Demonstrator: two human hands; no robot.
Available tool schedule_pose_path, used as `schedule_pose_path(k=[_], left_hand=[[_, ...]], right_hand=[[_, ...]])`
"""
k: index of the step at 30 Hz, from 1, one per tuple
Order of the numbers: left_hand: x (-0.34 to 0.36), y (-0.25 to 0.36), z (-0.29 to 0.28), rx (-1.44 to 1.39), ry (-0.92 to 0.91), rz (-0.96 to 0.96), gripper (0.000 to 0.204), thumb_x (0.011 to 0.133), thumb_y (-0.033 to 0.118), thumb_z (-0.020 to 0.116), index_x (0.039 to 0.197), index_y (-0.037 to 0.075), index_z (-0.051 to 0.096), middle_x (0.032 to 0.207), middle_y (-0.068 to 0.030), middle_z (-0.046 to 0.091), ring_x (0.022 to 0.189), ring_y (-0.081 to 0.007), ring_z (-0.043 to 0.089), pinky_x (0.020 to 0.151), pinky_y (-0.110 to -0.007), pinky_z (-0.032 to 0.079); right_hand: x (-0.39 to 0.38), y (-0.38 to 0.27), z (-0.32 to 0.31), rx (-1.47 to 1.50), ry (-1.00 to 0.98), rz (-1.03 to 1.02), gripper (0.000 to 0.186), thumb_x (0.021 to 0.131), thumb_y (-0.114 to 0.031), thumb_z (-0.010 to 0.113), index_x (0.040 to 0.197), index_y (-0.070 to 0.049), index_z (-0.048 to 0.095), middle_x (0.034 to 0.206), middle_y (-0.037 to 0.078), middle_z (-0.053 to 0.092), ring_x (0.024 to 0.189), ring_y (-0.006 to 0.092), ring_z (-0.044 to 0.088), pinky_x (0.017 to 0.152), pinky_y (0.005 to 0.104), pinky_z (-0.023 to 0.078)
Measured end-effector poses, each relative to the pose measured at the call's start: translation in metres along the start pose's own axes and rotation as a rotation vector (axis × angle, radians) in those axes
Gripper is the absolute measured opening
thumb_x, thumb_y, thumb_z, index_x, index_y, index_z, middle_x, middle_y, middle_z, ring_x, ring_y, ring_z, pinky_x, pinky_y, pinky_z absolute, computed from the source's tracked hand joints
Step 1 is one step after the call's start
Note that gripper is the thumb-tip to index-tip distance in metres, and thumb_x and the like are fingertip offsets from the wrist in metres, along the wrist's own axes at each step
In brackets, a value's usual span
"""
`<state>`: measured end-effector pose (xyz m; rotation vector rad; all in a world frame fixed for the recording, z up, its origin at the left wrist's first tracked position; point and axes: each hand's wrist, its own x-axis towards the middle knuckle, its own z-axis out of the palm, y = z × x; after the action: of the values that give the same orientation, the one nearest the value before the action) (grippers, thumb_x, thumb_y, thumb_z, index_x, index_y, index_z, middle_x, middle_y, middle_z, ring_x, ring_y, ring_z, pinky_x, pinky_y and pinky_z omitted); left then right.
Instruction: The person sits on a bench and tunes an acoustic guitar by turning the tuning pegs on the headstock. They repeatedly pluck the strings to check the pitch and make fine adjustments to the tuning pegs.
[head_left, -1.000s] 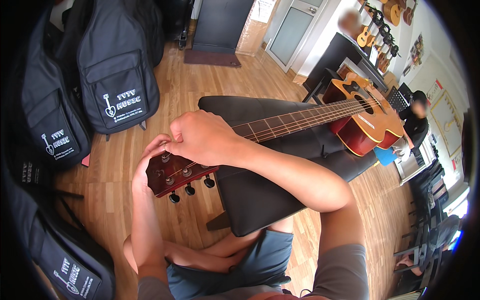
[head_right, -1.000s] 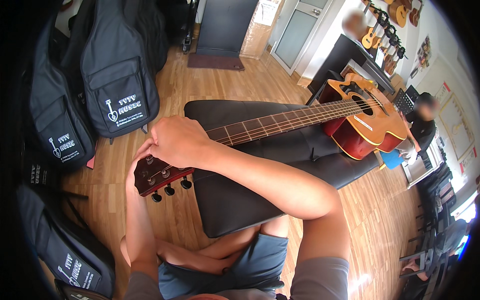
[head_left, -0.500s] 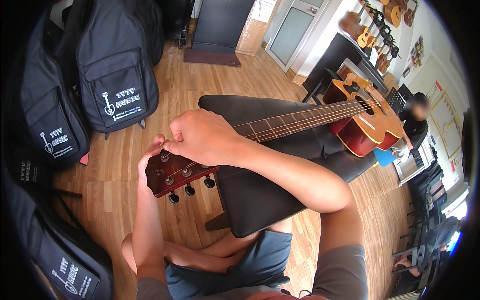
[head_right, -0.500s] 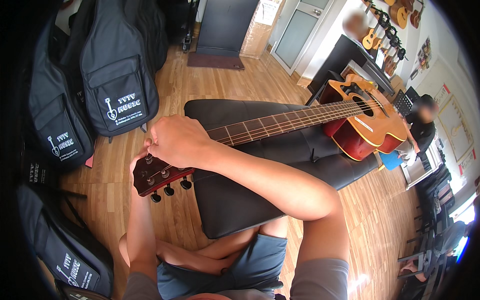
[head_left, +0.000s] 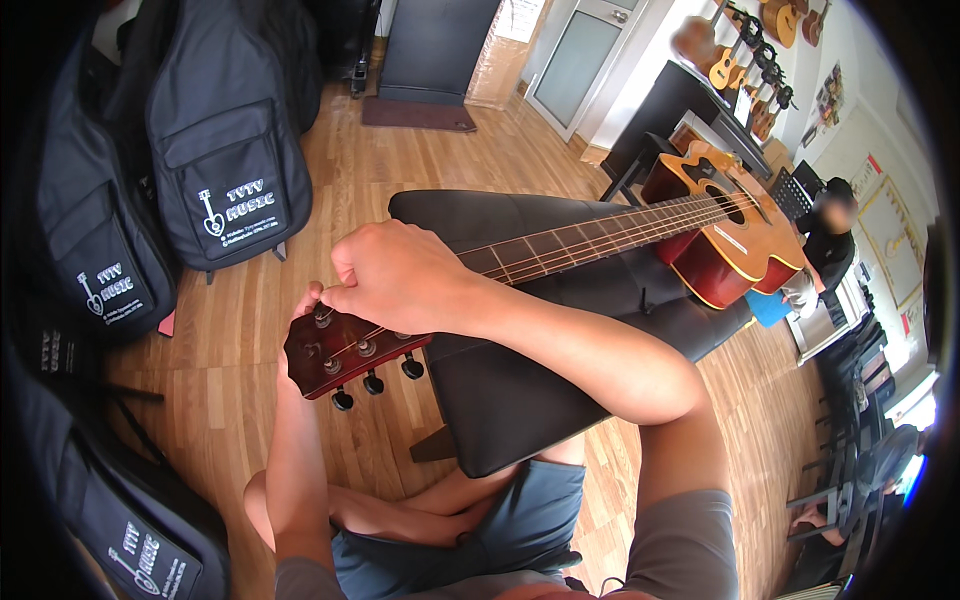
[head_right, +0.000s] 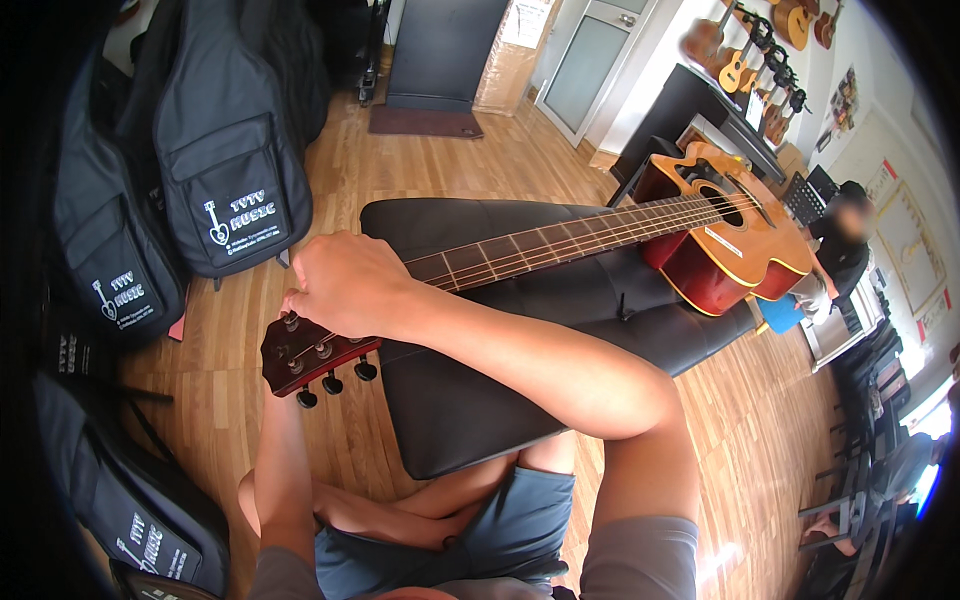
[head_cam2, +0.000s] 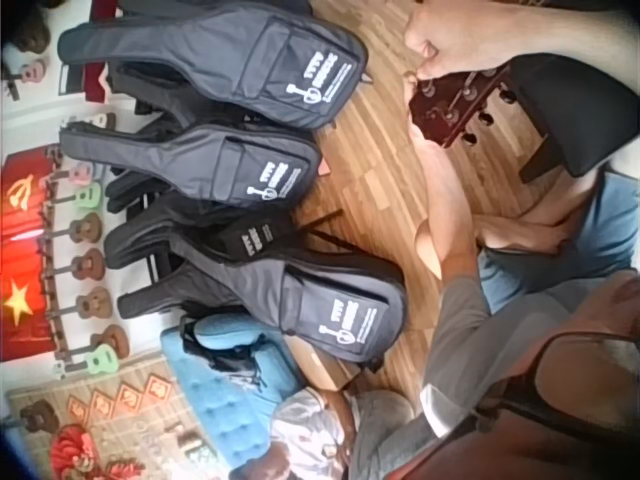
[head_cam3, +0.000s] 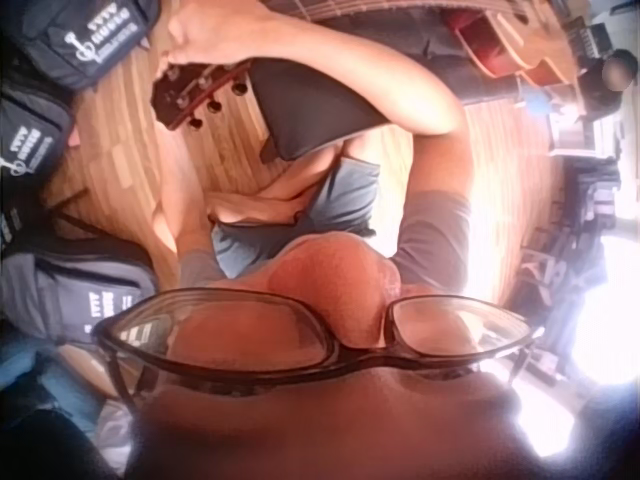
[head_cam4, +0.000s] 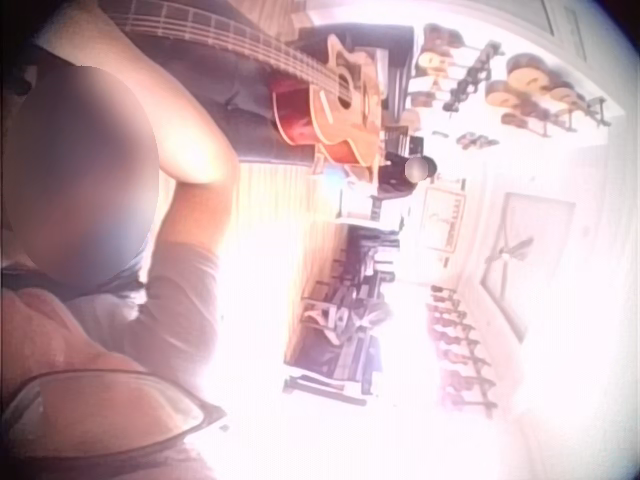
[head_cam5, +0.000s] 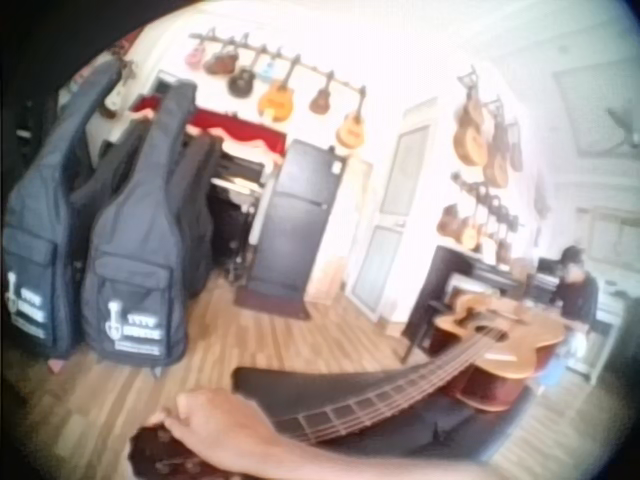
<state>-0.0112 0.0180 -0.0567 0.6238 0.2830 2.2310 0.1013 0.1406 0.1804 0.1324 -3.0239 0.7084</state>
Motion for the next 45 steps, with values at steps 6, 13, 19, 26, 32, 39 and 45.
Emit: schedule_pose_path(k=[6, 13, 19, 26, 32, 39, 45], left_hand=[[0.005, 0.008, 0.042, 0.144, 0.051, 0.011, 0.021, 0.096, 0.014, 0.064, 0.112, 0.008, 0.051, 0.105, -0.0078, 0.065, 0.093, -0.0196, 0.07, 0.078, -0.034, 0.062], [0.004, 0.02, 0.054, 0.224, 0.164, -0.02, 0.021, 0.096, 0.015, 0.06, 0.114, 0.008, 0.051, 0.101, -0.0081, 0.065, 0.089, -0.0193, 0.07, 0.074, -0.031, 0.06], [0.001, 0.027, 0.042, 0.276, 0.153, -0.066, 0.02, 0.095, 0.015, 0.061, 0.112, 0.007, 0.054, 0.104, -0.008, 0.065, 0.091, -0.0191, 0.069, 0.077, -0.032, 0.059], [0.004, 0.028, 0.075, 0.305, 0.151, -0.094, 0.021, 0.093, 0.014, 0.058, 0.112, 0.006, 0.057, 0.114, -0.0111, 0.062, 0.099, -0.0226, 0.068, 0.082, -0.035, 0.059], [-0.001, 0.016, 0.035, 0.03, -0.016, -0.03, 0.02, 0.096, 0.014, 0.056, 0.116, 0.01, 0.055, 0.117, -0.0132, 0.062, 0.102, -0.0272, 0.069, 0.083, -0.041, 0.061], [-0.007, 0.012, 0.021, 0.122, 0.033, 0.016, 0.026, 0.096, 0.017, 0.057, 0.121, 0.01, 0.054, 0.121, -0.0128, 0.061, 0.106, -0.0269, 0.067, 0.087, -0.042, 0.059], [-0.004, 0.012, 0.022, 0.207, 0.064, 0.031, 0.031, 0.097, 0.02, 0.057, 0.126, 0.01, 0.053, 0.124, -0.0124, 0.061, 0.109, -0.0267, 0.065, 0.091, -0.042, 0.057]], right_hand=[[0.0, 0.005, 0.003, 0.013, 0.027, -0.01, 0.028, 0.087, -0.03, 0.072, 0.08, -0.002, 0.069, 0.087, 0.014, 0.073, 0.084, 0.0323, 0.071, 0.075, 0.0411, 0.054], [0.0, 0.007, 0.006, 0.012, 0.053, -0.036, 0.028, 0.086, -0.031, 0.072, 0.082, -0.003, 0.07, 0.084, 0.014, 0.073, 0.082, 0.0323, 0.071, 0.074, 0.0416, 0.054], [0.001, 0.008, 0.008, -0.013, 0.073, -0.046, 0.029, 0.085, -0.032, 0.071, 0.081, -0.003, 0.069, 0.083, 0.014, 0.072, 0.082, 0.0332, 0.071, 0.073, 0.0417, 0.054], [0.0, 0.01, 0.006, -0.028, 0.032, -0.03, 0.027, 0.084, -0.03, 0.071, 0.082, -0.003, 0.07, 0.085, 0.015, 0.072, 0.083, 0.0344, 0.07, 0.075, 0.0426, 0.054], [0.0, 0.005, 0.005, -0.029, 0.054, -0.046, 0.026, 0.084, -0.03, 0.071, 0.082, -0.004, 0.071, 0.082, 0.016, 0.071, 0.084, 0.0358, 0.07, 0.076, 0.0446, 0.054], [0.002, 0.008, 0.007, -0.051, 0.05, -0.053, 0.031, 0.084, -0.034, 0.074, 0.08, -0.003, 0.071, 0.08, 0.016, 0.07, 0.084, 0.0358, 0.07, 0.075, 0.0452, 0.054], [0.0, 0.01, 0.008, -0.021, 0.039, -0.073, 0.031, 0.083, -0.031, 0.075, 0.077, -0.001, 0.07, 0.077, 0.016, 0.069, 0.081, 0.0358, 0.07, 0.072, 0.0457, 0.054]])
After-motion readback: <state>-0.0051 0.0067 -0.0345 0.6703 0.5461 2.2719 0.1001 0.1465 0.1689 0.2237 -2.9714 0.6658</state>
